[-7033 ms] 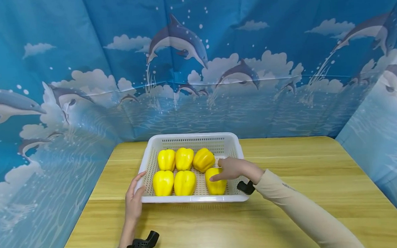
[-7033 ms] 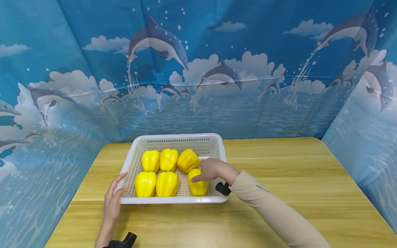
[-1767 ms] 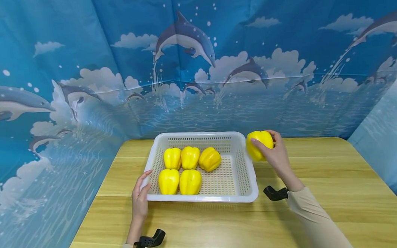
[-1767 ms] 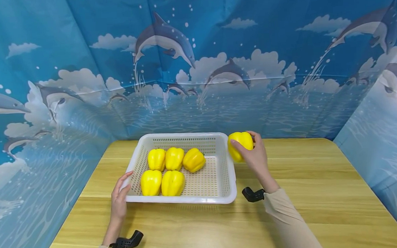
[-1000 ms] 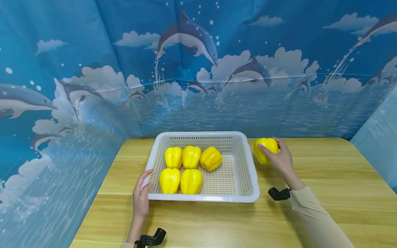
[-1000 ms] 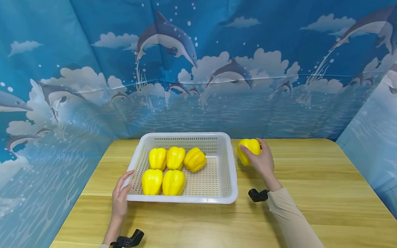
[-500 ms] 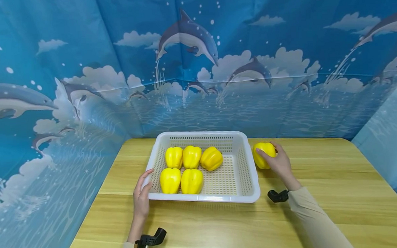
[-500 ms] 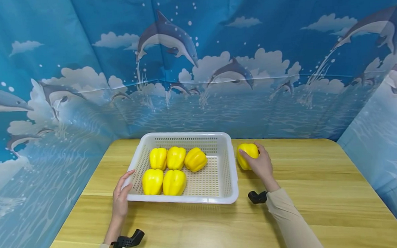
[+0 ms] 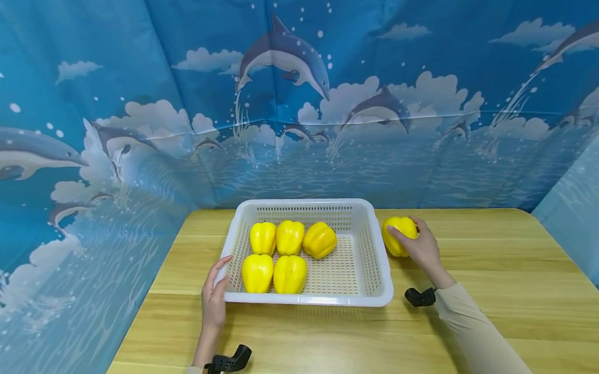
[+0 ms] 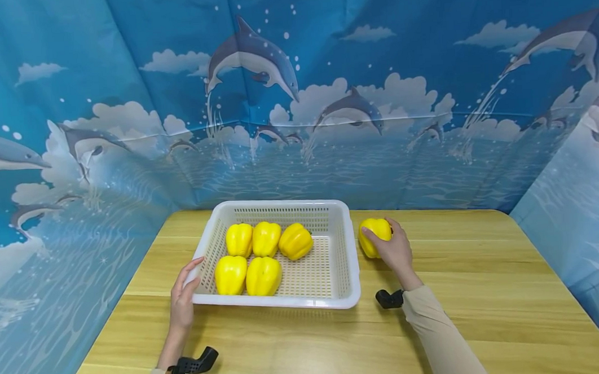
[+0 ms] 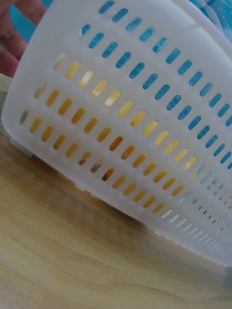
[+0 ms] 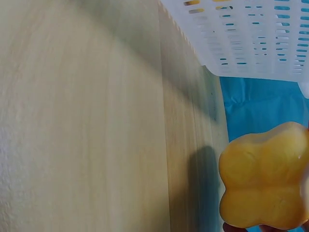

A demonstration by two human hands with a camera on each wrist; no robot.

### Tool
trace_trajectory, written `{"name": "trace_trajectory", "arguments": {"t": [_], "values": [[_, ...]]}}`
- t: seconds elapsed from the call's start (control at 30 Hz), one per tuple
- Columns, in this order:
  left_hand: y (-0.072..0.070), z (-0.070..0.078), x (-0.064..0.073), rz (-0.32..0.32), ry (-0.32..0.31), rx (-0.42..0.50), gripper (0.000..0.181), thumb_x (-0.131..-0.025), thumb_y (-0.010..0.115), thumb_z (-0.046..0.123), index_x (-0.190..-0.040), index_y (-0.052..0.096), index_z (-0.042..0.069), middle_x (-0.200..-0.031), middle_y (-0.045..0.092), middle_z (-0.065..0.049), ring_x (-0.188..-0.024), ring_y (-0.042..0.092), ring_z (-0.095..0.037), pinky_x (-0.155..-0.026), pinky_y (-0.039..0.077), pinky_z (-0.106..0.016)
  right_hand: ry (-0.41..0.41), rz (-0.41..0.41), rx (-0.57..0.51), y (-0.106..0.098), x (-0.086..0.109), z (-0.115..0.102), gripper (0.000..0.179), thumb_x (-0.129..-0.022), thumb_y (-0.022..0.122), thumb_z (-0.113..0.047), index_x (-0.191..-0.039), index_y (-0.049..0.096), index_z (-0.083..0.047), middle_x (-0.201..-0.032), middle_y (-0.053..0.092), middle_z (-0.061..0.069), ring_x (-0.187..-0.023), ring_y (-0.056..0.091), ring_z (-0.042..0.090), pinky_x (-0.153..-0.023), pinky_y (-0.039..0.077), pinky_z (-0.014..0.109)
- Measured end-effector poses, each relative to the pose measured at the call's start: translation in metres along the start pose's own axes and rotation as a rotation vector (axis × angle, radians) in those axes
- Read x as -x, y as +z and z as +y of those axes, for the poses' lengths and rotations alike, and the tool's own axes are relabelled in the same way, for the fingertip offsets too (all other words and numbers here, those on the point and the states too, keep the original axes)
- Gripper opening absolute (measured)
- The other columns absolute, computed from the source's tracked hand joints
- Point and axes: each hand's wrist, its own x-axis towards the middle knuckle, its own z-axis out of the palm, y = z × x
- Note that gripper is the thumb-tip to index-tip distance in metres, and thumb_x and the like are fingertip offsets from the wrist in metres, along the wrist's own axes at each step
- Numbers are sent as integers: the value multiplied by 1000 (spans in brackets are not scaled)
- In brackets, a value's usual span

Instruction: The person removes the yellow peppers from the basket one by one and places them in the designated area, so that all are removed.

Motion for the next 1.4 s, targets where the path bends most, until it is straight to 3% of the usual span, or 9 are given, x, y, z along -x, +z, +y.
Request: {"name": "trace_trajectory", "arguments": {"t": [0.5, 0.83, 1.1, 1.4], "values": [[1, 0, 0, -3, -22, -1, 38, -95, 35, -5, -131, 48, -8, -140, 44, -19, -133, 32, -25, -108, 20, -45, -19, -12, 23, 3, -4, 9, 94, -86, 57, -58, -149, 18, 0, -146, 25, 31, -127, 31, 46, -99, 31, 58], [1, 0, 1, -4, -51, -9, 39, -96, 35, -2, -132, 48, -5, -142, 43, -16, -133, 33, -24, -101, 28, -25, -11, -21, 26, 5, -5, 11, 96, -86, 57, -58, -149, 16, 1, -147, 23, 30, -128, 30, 45, -101, 30, 57], [0, -1, 0, -1, -17, -1, 38, -96, 36, -4, -131, 48, -8, -140, 44, -19, -133, 33, -25, -103, 27, -26, -7, -21, 51, 6, -8, 11, 97, -86, 54, -61, -149, 15, 2, -147, 22, 31, -128, 30, 46, -101, 29, 58], [0, 0, 0, -6, -26, 2, 38, -96, 35, -3, -132, 48, -7, -141, 44, -18, -133, 33, -25, -102, 27, -25, -15, -9, 63, 7, -11, 14, 96, -88, 52, -61, -149, 14, 3, -146, 23, 32, -129, 29, 46, -102, 28, 58]]}}
